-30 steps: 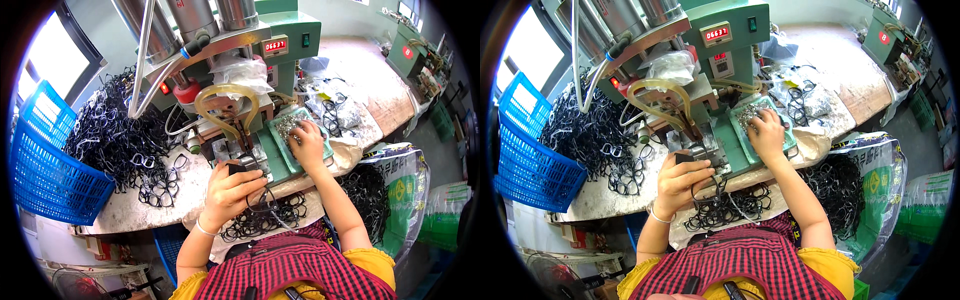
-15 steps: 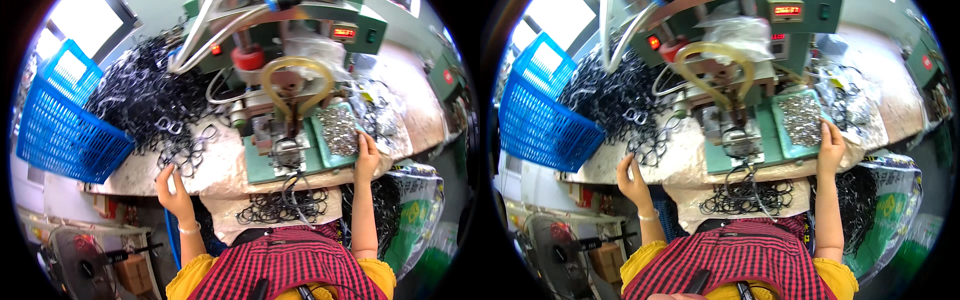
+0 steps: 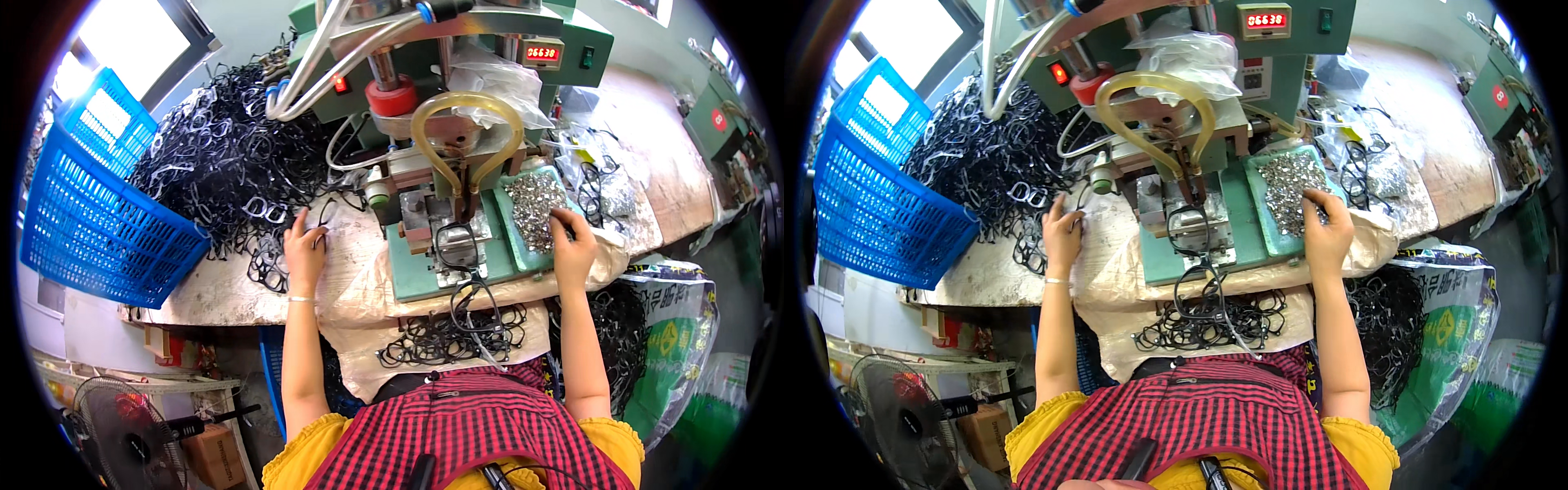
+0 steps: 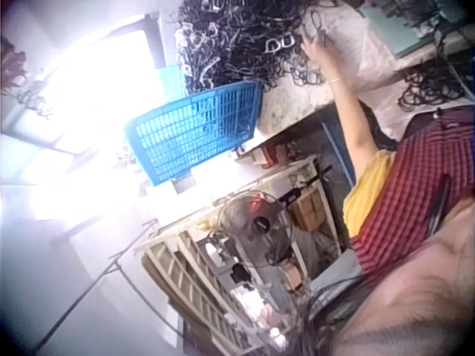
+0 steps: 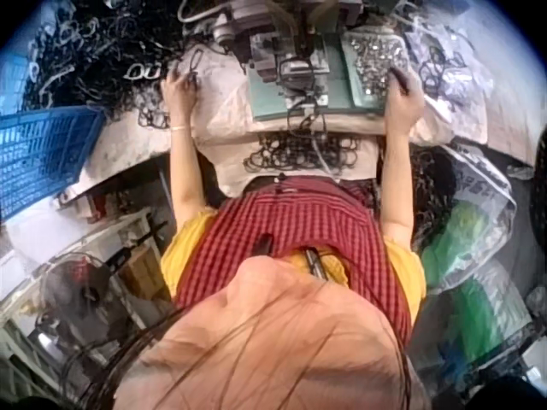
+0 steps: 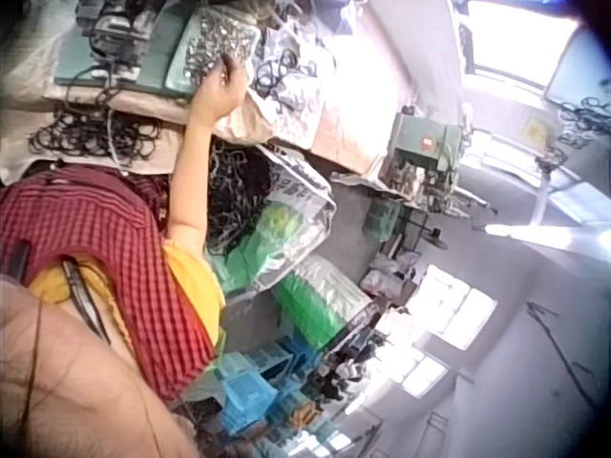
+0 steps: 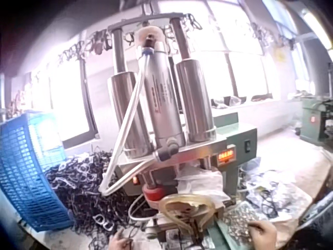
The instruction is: The person repeatedly picks up eyeglass frames, places them into a green mechanical jig, and presses a lever to secure small metal components onto the frames. The person then removes the frames and places them on the table, continuing the cycle with additional frames from a nearby pile.
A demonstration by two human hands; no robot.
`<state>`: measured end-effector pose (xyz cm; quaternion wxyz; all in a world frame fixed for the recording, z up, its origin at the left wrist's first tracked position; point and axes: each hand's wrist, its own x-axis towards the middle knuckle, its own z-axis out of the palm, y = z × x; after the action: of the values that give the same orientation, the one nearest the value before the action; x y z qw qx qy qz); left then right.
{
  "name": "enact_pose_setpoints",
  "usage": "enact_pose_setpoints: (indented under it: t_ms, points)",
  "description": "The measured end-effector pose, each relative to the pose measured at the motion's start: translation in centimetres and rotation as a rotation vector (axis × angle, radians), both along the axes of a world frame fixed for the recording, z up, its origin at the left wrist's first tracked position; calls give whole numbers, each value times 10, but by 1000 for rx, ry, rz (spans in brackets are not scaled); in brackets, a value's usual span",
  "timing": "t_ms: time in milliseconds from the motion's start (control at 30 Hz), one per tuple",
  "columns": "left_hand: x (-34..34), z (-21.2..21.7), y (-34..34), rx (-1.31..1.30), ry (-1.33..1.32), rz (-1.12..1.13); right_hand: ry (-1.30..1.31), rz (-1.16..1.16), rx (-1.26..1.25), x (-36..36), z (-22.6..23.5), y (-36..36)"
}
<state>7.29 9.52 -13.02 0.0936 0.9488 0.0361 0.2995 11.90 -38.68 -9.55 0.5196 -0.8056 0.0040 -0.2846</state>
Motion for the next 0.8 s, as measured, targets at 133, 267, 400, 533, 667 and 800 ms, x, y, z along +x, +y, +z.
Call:
enact_pose_setpoints:
  t_ms: [133,267,400,533,667,800]
  points:
    - [-19,26,-11,-40,-130,-15,-1,-5,-79,-21,1,-20]
    - [-14,49,-33,116,-212,72,-95,200,-86,-24,52,27]
    - [5,28,-29,219,-243,189,-254,384,6,-9,72,79]
    - [-4,26,-44,-164,-317,72,-109,403,265,-16,67,98]
    - [-21,90,-105,-1011,-400,-362,-85,511,334,-12,73,100]
    - [-30,171,-179,-919,-587,-767,-26,567,407,-15,83,107]
